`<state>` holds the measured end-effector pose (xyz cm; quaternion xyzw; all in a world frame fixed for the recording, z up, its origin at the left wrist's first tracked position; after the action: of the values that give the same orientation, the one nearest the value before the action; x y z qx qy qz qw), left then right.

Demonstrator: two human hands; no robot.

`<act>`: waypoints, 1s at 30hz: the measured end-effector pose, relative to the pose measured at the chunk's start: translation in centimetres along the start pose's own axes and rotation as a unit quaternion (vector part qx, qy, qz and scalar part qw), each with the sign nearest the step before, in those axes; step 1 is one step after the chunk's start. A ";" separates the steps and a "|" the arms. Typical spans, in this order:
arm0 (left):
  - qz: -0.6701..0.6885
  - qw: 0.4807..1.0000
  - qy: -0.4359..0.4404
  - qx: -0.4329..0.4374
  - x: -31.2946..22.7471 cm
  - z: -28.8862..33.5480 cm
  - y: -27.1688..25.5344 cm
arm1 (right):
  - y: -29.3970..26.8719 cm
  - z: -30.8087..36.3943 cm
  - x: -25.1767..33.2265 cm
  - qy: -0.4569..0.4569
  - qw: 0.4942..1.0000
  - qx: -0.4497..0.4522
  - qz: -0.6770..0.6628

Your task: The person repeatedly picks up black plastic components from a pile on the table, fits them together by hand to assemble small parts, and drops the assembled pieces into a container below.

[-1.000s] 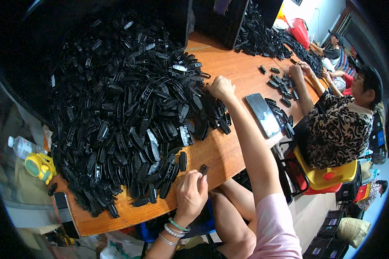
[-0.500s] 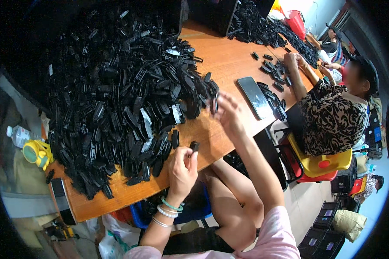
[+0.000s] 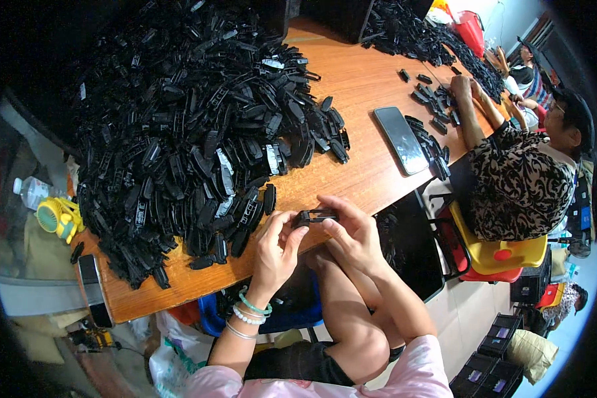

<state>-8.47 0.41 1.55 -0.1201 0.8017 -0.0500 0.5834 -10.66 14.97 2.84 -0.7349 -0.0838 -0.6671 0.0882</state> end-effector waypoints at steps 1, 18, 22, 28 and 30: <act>-0.005 1.000 -0.007 0.000 0.0 0.1 0.0 | 0.2 0.0 0.6 -0.057 0.990 0.030 0.124; 0.040 0.999 -0.032 0.017 0.8 0.5 -0.8 | 2.6 1.2 0.6 -0.186 0.913 0.097 0.350; 0.044 0.999 -0.010 0.004 -0.8 0.4 -1.2 | 3.5 2.2 1.6 -0.184 0.914 0.041 0.359; 0.204 0.966 -0.158 -0.031 -0.8 2.2 -1.7 | 3.1 2.3 0.9 -0.084 0.995 0.026 0.038; 0.254 0.954 -0.156 -0.018 -0.3 2.6 -1.9 | 3.5 2.3 0.3 0.032 0.987 0.051 -0.150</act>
<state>-5.66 -1.15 1.47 0.0704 0.7055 0.1339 0.6923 -7.55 12.16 2.87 -0.6870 -0.2245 -0.6906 0.0273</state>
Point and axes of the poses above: each hand's wrist, its own z-axis away from the middle knuckle, its own y-axis out of the palm, x = y × z, the point moved 7 cm from there along -z, towards the middle knuckle
